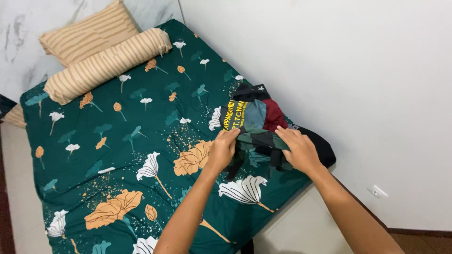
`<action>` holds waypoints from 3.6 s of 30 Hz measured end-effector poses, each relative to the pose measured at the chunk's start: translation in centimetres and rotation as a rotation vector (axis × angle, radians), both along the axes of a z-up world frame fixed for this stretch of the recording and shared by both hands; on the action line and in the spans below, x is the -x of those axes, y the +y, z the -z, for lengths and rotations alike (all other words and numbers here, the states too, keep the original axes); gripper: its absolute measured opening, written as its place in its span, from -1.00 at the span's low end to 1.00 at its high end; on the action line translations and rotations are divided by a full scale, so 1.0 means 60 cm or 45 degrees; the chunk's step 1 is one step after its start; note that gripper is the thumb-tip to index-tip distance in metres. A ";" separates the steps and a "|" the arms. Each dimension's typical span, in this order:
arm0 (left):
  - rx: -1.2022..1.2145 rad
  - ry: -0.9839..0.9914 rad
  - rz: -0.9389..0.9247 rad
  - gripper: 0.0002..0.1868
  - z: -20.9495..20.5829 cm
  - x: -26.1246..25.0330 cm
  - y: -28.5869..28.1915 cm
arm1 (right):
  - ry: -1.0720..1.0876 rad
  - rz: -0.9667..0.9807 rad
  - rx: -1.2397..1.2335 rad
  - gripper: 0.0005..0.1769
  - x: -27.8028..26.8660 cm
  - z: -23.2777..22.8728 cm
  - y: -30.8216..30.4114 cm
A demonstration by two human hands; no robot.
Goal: Sort various items of clothing from a wardrobe onto a bed.
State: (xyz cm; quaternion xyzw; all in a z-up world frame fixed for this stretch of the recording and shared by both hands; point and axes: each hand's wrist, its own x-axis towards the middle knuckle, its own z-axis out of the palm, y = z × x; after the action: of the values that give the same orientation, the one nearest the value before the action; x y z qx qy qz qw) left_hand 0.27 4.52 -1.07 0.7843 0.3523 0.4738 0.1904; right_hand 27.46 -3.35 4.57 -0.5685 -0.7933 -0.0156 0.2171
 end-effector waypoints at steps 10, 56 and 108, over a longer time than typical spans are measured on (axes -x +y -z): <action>0.106 -0.026 -0.107 -0.66 0.018 -0.045 0.067 | 0.014 0.025 0.015 -0.20 -0.054 0.042 0.104; 0.216 0.606 -0.412 -0.41 0.101 -0.171 0.265 | -0.064 0.016 0.321 -0.25 -0.214 0.164 0.399; -0.277 0.529 0.318 -0.39 -0.099 -0.361 -0.021 | 0.005 0.953 0.080 -0.20 -0.293 -0.033 -0.218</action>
State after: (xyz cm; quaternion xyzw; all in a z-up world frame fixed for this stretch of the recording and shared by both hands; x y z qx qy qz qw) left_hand 21.91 3.28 4.90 0.9180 0.2314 0.3106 0.0855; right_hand 45.05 -16.43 6.52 -0.8255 -0.5304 -0.0683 0.1805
